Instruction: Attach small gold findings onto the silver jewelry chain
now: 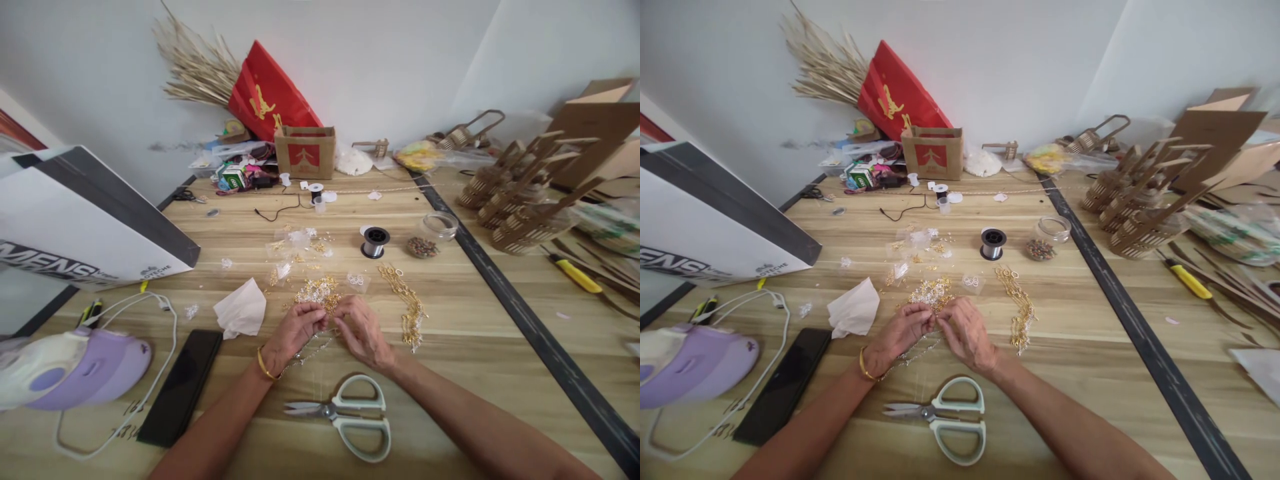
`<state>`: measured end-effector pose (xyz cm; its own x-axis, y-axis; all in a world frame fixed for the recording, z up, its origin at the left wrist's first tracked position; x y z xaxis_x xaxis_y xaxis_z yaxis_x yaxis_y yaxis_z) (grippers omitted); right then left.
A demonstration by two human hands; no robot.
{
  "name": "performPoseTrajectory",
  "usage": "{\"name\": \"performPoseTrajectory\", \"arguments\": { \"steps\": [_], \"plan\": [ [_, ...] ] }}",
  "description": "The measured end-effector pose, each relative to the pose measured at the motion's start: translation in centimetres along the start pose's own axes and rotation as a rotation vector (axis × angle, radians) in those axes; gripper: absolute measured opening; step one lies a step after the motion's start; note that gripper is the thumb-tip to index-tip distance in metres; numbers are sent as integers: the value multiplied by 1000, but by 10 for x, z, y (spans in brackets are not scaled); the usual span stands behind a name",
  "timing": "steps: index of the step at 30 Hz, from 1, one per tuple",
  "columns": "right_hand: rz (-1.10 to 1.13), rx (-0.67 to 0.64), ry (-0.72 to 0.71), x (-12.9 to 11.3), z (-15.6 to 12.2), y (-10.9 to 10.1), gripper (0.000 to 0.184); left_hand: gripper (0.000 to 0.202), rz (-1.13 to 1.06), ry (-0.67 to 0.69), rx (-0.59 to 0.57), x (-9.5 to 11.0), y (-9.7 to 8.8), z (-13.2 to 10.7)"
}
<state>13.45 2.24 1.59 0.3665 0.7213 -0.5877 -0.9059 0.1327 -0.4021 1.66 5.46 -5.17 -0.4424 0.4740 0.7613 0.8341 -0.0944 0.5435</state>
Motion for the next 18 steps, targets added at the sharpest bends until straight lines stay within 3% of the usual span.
{"name": "performPoseTrajectory", "arguments": {
  "steps": [18],
  "plan": [
    [3,31,84,6,1,-4,7,22,19,35,42,10,0,-4]
  ]
}}
Point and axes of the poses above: each hand's wrist, its own z-axis towards the middle knuckle, its own y-axis out of the palm, x = y × z, the point moved 8 cm from there along z, towards the middle knuckle, and after that the axes turned 5 degrees about x, right-handed, at the moved point
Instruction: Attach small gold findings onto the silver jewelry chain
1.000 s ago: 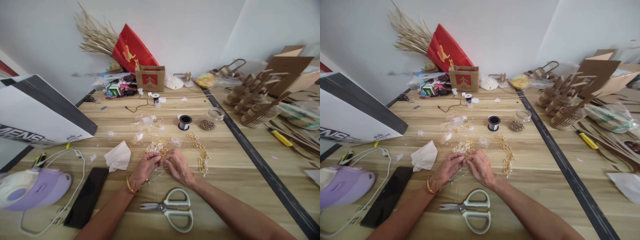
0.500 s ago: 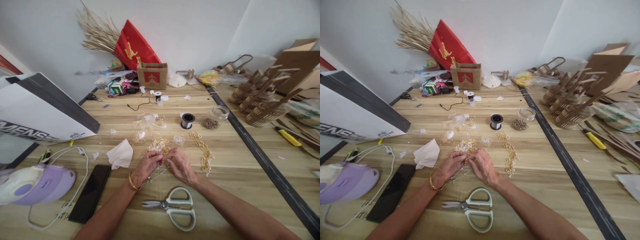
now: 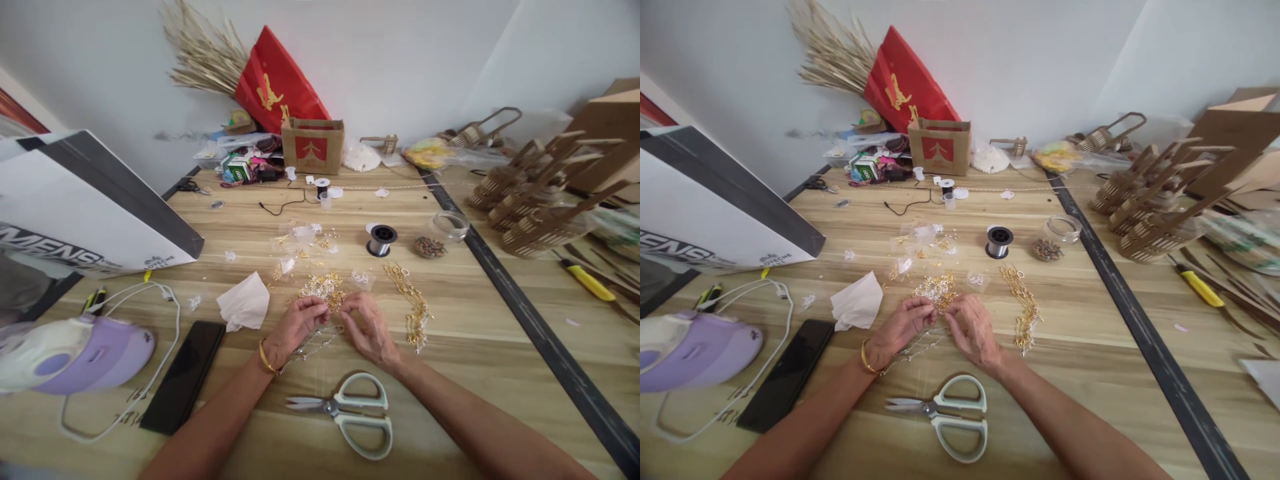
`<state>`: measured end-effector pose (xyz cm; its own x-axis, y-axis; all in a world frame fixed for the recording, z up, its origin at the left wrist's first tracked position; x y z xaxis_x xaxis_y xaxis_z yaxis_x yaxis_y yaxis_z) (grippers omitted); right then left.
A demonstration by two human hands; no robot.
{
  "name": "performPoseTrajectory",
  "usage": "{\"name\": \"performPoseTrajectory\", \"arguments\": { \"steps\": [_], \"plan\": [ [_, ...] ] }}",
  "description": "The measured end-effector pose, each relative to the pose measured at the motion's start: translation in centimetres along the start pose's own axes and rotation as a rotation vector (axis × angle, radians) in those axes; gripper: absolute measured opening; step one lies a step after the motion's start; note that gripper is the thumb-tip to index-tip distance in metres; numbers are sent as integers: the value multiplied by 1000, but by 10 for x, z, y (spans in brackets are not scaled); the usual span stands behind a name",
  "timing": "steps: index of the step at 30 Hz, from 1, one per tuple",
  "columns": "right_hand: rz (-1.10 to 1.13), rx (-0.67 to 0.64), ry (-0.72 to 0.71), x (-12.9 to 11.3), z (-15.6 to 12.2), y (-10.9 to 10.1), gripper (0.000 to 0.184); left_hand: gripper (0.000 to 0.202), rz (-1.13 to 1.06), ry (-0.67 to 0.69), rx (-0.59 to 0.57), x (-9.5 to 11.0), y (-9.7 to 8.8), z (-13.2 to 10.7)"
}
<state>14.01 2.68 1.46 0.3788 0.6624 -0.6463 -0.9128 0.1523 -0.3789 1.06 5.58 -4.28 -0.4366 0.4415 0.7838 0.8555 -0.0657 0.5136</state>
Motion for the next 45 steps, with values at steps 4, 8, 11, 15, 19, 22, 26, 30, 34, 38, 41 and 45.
{"name": "performPoseTrajectory", "arguments": {
  "steps": [4,8,11,15,19,22,26,30,34,38,41,45],
  "plan": [
    [0,12,31,3,0,-1,7,24,-2,0,5,-1,-2,1],
    [-6,21,47,5,0,-1,7,23,-6,-10,2,-2,-2,2],
    [-6,9,52,6,-1,0,7,24,0,-18,-1,-3,-2,2],
    [-5,-10,48,5,-2,2,7,24,2,-6,0,-2,-2,2],
    [2,-27,-5,0,-2,3,9,23,1,1,-5,-2,-1,1],
    [13,-38,-46,-4,-2,4,12,22,-2,4,2,-3,-1,1],
    [2,-36,-68,-5,-2,4,13,23,-12,12,6,-5,-1,1],
    [-6,-45,-74,-7,-1,4,12,24,14,5,-10,-8,1,1],
    [-11,-46,-90,-8,-1,4,13,23,35,0,-10,-7,2,0],
    [-28,-62,-110,-10,-1,4,14,22,37,6,-17,-6,3,0],
    [-30,-64,-115,-11,-1,4,13,21,35,4,-21,-7,2,1],
    [-29,-66,-119,-12,1,5,13,21,42,3,-24,-8,1,2]
  ]
}}
Point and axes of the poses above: each hand's wrist, its own z-axis towards the middle knuckle, its own y-axis out of the palm, x = y × z, the point moved 8 cm from there along z, towards the middle knuckle, and after that the axes turned 5 degrees about x, right-handed, at the moved point
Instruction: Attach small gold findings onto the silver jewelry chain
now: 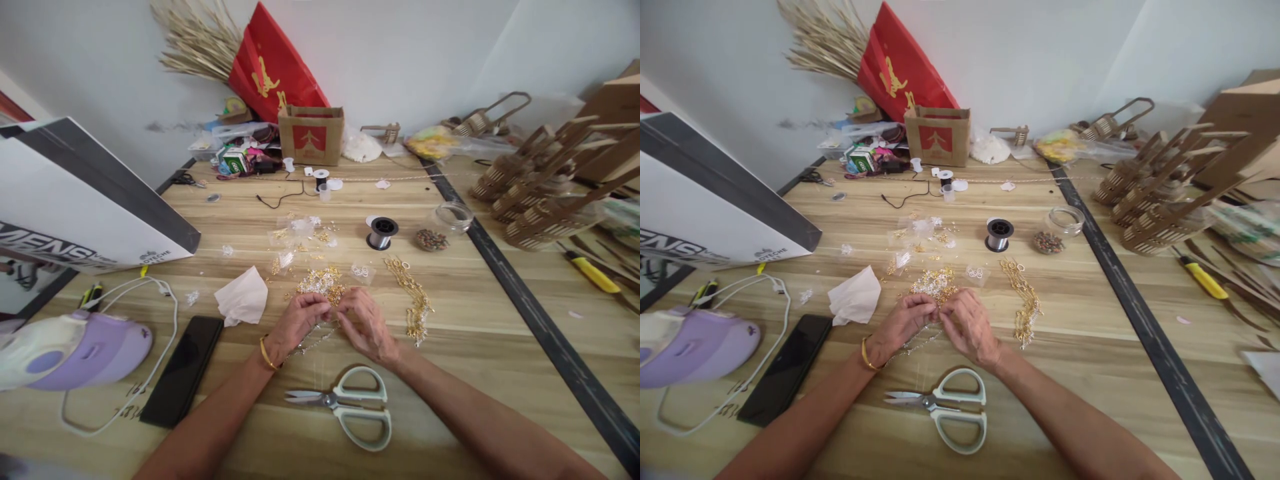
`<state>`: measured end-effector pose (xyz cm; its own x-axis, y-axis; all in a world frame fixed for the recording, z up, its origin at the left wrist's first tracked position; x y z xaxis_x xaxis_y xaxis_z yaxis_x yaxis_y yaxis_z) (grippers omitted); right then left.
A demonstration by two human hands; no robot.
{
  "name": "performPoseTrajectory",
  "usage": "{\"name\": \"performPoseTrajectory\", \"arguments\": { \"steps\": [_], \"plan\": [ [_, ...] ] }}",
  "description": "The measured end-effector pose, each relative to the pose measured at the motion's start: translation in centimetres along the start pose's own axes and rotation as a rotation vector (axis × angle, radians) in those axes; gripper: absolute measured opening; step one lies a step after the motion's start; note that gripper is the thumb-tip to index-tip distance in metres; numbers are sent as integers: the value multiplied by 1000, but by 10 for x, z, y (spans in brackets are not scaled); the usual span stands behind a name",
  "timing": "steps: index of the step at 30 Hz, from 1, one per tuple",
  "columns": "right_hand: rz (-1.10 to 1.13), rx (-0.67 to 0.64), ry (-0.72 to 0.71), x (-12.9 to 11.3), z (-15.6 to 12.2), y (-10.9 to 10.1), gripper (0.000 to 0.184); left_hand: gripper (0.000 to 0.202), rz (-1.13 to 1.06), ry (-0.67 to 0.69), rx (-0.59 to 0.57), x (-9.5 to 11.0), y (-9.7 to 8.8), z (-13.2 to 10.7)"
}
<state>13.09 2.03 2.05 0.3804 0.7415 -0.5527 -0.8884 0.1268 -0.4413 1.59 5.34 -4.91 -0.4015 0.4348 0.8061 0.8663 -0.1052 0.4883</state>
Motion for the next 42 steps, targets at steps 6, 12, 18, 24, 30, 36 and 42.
{"name": "performPoseTrajectory", "arguments": {
  "steps": [6,12,18,24,30,36,42],
  "plan": [
    [1,-21,9,2,-1,2,12,23,9,-2,8,1,1,-1],
    [-6,-17,2,1,-1,1,11,22,10,2,2,1,1,-1],
    [5,-5,5,2,-2,2,12,22,1,0,11,1,1,-1],
    [4,-8,9,3,-3,2,11,22,4,3,2,2,1,-1],
    [2,-3,2,2,-2,1,11,23,-4,4,4,1,0,0],
    [5,-14,17,3,-2,2,10,24,2,4,0,2,2,-1],
    [8,-20,22,2,-1,2,11,23,27,17,-5,4,3,-2]
  ]
}}
Point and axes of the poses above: each hand's wrist, its own z-axis towards the middle knuckle, its own y-axis out of the palm, x = y × z, the point moved 8 cm from there along z, towards the middle knuckle, and after that the axes turned 5 degrees about x, right-handed, at the moved point
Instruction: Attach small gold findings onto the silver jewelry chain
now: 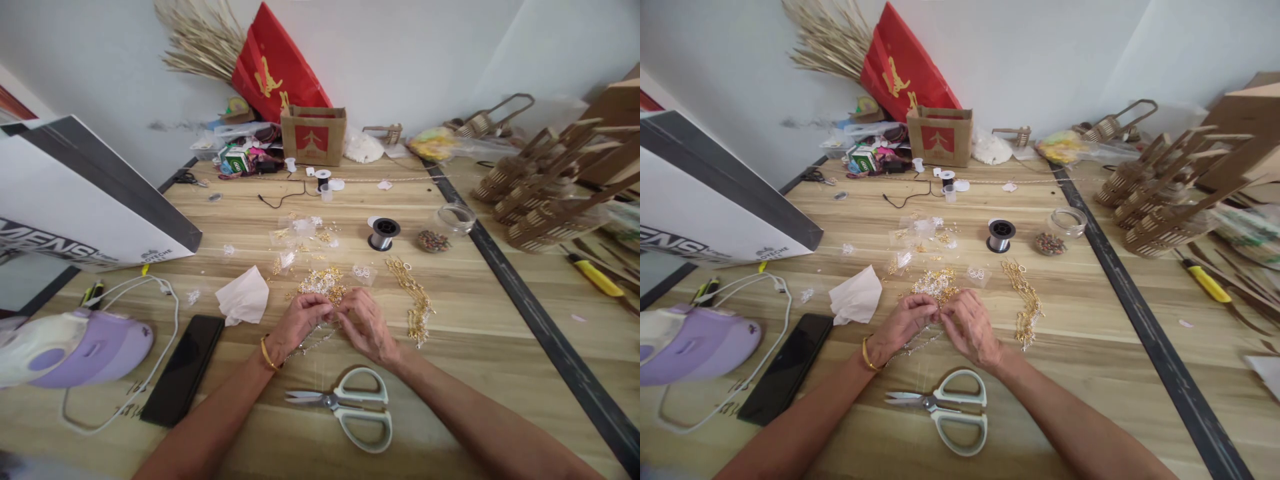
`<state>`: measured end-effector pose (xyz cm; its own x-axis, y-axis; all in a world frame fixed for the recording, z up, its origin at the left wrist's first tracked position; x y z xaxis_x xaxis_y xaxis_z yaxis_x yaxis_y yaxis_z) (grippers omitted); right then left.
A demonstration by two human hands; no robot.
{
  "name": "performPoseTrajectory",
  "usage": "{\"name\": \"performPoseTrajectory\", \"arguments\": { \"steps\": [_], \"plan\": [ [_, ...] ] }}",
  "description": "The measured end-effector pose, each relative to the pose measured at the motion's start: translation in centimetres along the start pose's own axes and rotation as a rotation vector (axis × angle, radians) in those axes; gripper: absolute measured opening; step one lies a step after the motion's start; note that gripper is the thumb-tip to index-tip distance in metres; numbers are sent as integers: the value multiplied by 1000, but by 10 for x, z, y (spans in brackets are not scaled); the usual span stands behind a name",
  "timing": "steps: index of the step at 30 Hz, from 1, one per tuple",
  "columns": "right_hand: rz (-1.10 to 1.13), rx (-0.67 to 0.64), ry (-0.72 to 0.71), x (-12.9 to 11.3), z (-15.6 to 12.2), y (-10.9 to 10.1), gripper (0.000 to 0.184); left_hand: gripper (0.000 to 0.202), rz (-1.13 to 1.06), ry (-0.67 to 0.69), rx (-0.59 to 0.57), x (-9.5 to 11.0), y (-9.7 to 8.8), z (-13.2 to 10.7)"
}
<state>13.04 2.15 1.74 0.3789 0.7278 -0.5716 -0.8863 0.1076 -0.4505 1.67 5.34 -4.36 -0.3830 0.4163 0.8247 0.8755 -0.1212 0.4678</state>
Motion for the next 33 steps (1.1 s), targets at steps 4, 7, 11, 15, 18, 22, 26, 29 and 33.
{"name": "performPoseTrajectory", "arguments": {
  "steps": [4,7,11,15,18,22,26,29,33],
  "plan": [
    [5,-3,7,2,-1,1,10,23,19,9,-4,1,0,0],
    [1,-4,6,3,-2,1,10,24,16,9,-6,1,1,0],
    [-8,5,5,2,-2,1,10,24,13,3,0,0,0,0],
    [-16,16,-6,0,0,-1,10,24,0,-2,-1,-1,-1,0],
    [-15,19,-7,-1,1,-2,10,23,-9,-5,5,-1,-2,0],
    [-9,15,-6,-1,1,-2,10,22,-8,0,1,-1,-2,0],
    [-9,13,-3,0,1,-1,10,23,-10,5,-2,-1,-3,0],
    [-11,12,-8,-1,0,-1,11,23,-7,3,-3,-2,-3,1],
    [-13,9,-5,0,0,0,10,22,-4,6,0,-1,-3,1]
  ]
}}
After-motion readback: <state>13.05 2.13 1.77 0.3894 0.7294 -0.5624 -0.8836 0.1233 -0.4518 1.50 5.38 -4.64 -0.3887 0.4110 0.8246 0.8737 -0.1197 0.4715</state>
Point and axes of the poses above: each hand's wrist, its own z-axis towards the middle knuckle, its own y-axis out of the palm, x = y × z, the point moved 8 cm from there along z, towards the middle knuckle, and after that the axes turned 5 degrees about x, right-handed, at the moved point
